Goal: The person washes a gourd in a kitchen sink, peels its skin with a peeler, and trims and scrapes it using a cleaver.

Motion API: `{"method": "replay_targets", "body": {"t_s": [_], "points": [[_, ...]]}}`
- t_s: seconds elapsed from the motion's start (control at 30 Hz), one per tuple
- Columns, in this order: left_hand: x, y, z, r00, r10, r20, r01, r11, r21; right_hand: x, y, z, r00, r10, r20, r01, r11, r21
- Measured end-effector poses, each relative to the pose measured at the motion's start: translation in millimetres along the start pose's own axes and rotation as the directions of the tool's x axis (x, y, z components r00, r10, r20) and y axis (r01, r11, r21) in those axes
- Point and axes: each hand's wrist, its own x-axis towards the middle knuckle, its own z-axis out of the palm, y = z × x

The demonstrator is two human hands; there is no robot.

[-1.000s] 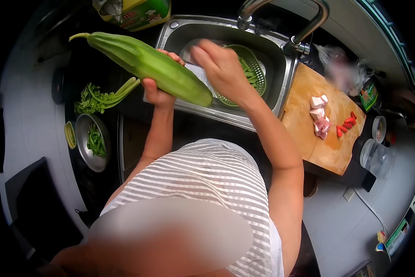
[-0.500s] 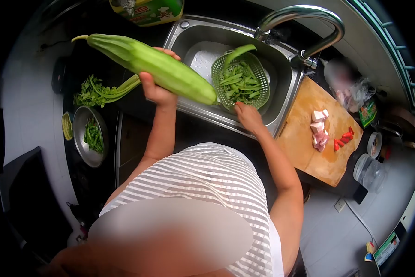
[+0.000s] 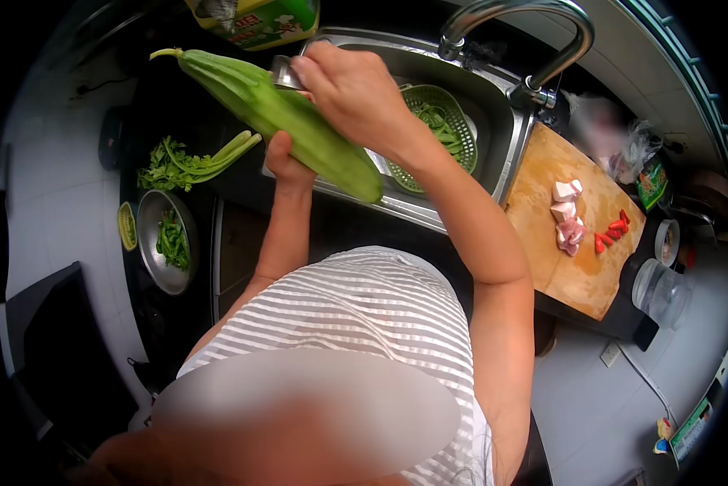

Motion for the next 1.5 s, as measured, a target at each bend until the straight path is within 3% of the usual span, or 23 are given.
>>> {"method": "replay_targets", "body": {"t_s": [0.03, 0.1, 0.17, 0.27, 0.33, 0.43, 0.5, 0.53, 0.6, 0.73, 0.8, 0.83, 0.9, 0.97, 1.03, 1.1, 1.13, 1.17, 1.23, 1.3, 1.33, 1.4, 1.5], "points": [[-1, 2, 3, 1.0, 0.003, 0.002, -0.003, 1.0, 0.001, 6, -4, 4, 0.995, -0.096, -0.018, 0.095, 0.994, -0.053], [-1, 3, 9, 0.988, 0.138, -0.07, -0.131, 0.986, 0.104, 3, 2, 11, 0.996, -0.082, 0.03, 0.085, 0.987, -0.135], [2, 3, 7, 0.969, 0.217, -0.117, -0.202, 0.971, 0.127, -14, 17, 13, 0.953, -0.285, 0.106, 0.301, 0.934, -0.195], [14, 7, -7, 0.959, 0.279, -0.048, -0.278, 0.96, 0.035, -67, 68, 5, 0.968, 0.127, 0.217, -0.082, 0.975, -0.206], [19, 7, -6, 0.946, 0.318, -0.059, -0.313, 0.946, 0.081, -112, 106, 3, 0.866, 0.427, 0.259, -0.339, 0.884, -0.323], [27, 11, -10, 0.927, 0.366, -0.079, -0.352, 0.925, 0.145, -175, 164, -8, 0.838, 0.5, 0.219, -0.394, 0.831, -0.391], [27, 11, -20, 0.956, 0.279, -0.095, -0.266, 0.956, 0.124, -191, 175, -19, 0.79, 0.603, 0.115, -0.497, 0.738, -0.457], [26, 9, -19, 0.958, 0.259, -0.12, -0.24, 0.958, 0.155, -178, 161, -23, 0.821, 0.561, 0.105, -0.465, 0.765, -0.445], [23, 2, -16, 0.967, 0.226, -0.12, -0.213, 0.97, 0.116, -134, 114, -22, 0.87, 0.49, 0.057, -0.471, 0.858, -0.204], [17, -2, 9, 0.967, 0.244, -0.074, -0.237, 0.967, 0.095, -52, 47, -11, 0.988, 0.154, 0.006, -0.154, 0.986, 0.063], [13, 0, 15, 0.97, 0.241, -0.019, -0.239, 0.967, 0.092, -22, 17, -11, 0.999, 0.029, 0.024, -0.03, 1.0, 0.009], [10, 2, 19, 0.962, 0.269, -0.044, -0.26, 0.953, 0.157, -12, 10, -8, 0.999, 0.028, 0.023, -0.028, 1.0, 0.01], [8, 3, 21, 0.95, 0.305, -0.069, -0.283, 0.932, 0.225, 3, 0, -1, 0.992, -0.126, -0.02, 0.125, 0.991, -0.047], [6, 3, 20, 0.945, 0.327, -0.022, -0.316, 0.926, 0.207, 6, 3, 3, 0.993, -0.117, -0.007, 0.116, 0.991, -0.059], [11, 4, 17, 0.934, 0.356, -0.011, -0.349, 0.921, 0.173, -3, 24, 10, 0.899, -0.428, 0.094, 0.435, 0.852, -0.292], [17, 6, 12, 0.913, 0.407, 0.019, -0.407, 0.907, 0.105, -29, 35, 10, 0.973, -0.215, 0.083, 0.225, 0.963, -0.15], [17, 7, 5, 0.92, 0.393, 0.006, -0.383, 0.893, 0.236, -47, 49, 6, 0.992, -0.006, 0.124, 0.023, 0.991, -0.135], [20, 12, -1, 0.916, 0.401, 0.001, -0.39, 0.891, 0.235, -71, 71, 1, 0.966, 0.2, 0.166, -0.18, 0.975, -0.13], [27, 21, -13, 0.91, 0.411, -0.06, -0.396, 0.901, 0.177, -137, 142, 2, 0.906, 0.357, 0.229, -0.254, 0.889, -0.382], [31, 25, -11, 0.901, 0.425, -0.09, -0.405, 0.897, 0.178, -173, 148, -6, 0.836, 0.524, 0.164, -0.397, 0.783, -0.48], [32, 24, -12, 0.896, 0.431, -0.107, -0.412, 0.897, 0.159, -168, 147, -9, 0.834, 0.525, 0.169, -0.396, 0.783, -0.48], [28, 19, -13, 0.906, 0.404, -0.126, -0.387, 0.911, 0.144, -156, 127, -18, 0.851, 0.521, 0.071, -0.495, 0.839, -0.225], [29, 8, -6, 0.914, 0.384, -0.127, -0.367, 0.919, 0.143, -101, 69, -11, 0.894, 0.448, 0.025, -0.444, 0.891, -0.099]]}}
